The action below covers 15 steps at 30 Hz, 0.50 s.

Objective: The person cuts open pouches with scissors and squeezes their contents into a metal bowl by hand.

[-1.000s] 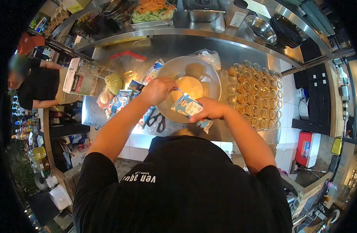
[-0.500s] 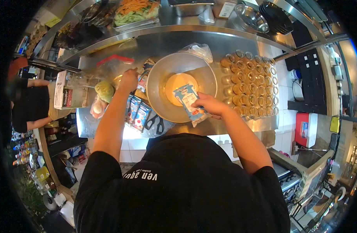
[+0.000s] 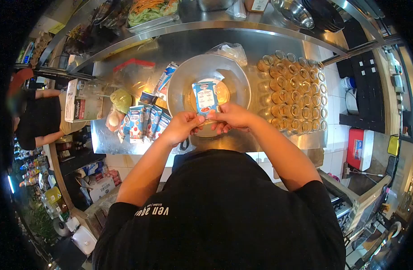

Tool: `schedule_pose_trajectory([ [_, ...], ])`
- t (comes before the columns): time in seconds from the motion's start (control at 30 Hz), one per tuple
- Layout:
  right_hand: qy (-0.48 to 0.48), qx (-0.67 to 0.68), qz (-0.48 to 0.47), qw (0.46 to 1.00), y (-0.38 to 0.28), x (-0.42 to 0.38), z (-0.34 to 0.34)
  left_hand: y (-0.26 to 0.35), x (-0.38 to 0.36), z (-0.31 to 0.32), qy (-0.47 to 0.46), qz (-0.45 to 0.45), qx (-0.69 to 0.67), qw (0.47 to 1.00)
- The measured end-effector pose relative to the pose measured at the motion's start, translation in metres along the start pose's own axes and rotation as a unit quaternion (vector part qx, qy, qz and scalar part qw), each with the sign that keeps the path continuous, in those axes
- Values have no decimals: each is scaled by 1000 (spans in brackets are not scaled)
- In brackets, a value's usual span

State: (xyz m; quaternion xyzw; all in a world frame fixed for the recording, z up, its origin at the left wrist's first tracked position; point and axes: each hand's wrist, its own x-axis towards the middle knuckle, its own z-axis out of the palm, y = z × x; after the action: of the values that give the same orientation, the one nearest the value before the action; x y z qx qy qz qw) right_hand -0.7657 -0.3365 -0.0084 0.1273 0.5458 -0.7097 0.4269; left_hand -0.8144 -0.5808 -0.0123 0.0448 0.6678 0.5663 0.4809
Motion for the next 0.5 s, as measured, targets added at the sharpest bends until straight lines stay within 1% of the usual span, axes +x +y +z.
schedule_pose_trajectory([
  [0.07,-1,11,-11,1000,12,4,-5,0,-3,6,7,21,76,997],
  [0.1,1,24,-22,999,17,6,-8,-1,-3,9,12,22,75,997],
  [0.17,-9,10,-30,999,20,9,-14,-5,2,14,-26,-32,-52,998],
  [0.2,-13,0,-37,999,22,10,-15,-11,5,16,-21,-31,-53,998],
  [0.23,-17,-2,-37,999,24,10,-16,-16,9,19,-39,-30,-74,996],
  [0.27,-1,7,-30,1000,26,9,-15,-18,9,22,-59,-30,-95,993],
  [0.3,15,15,-24,999,28,7,-14,-19,9,25,-56,-30,-96,993],
  [0.33,12,14,-24,1000,31,5,-12,-20,10,27,-29,-32,-114,992],
  [0.37,40,68,-26,997,32,2,-6,-19,11,30,-3,-34,-132,991],
  [0.4,68,122,-28,990,32,-1,-1,-19,11,33,-1,-34,-132,991],
  [0.43,66,122,-29,990,31,-3,1,-20,10,37,27,-19,-152,988],
  [0.47,83,134,-20,987,30,-6,2,-19,9,41,55,-4,-171,984],
  [0.5,100,147,-11,984,30,-6,3,-19,8,47,57,-3,-171,984],
])
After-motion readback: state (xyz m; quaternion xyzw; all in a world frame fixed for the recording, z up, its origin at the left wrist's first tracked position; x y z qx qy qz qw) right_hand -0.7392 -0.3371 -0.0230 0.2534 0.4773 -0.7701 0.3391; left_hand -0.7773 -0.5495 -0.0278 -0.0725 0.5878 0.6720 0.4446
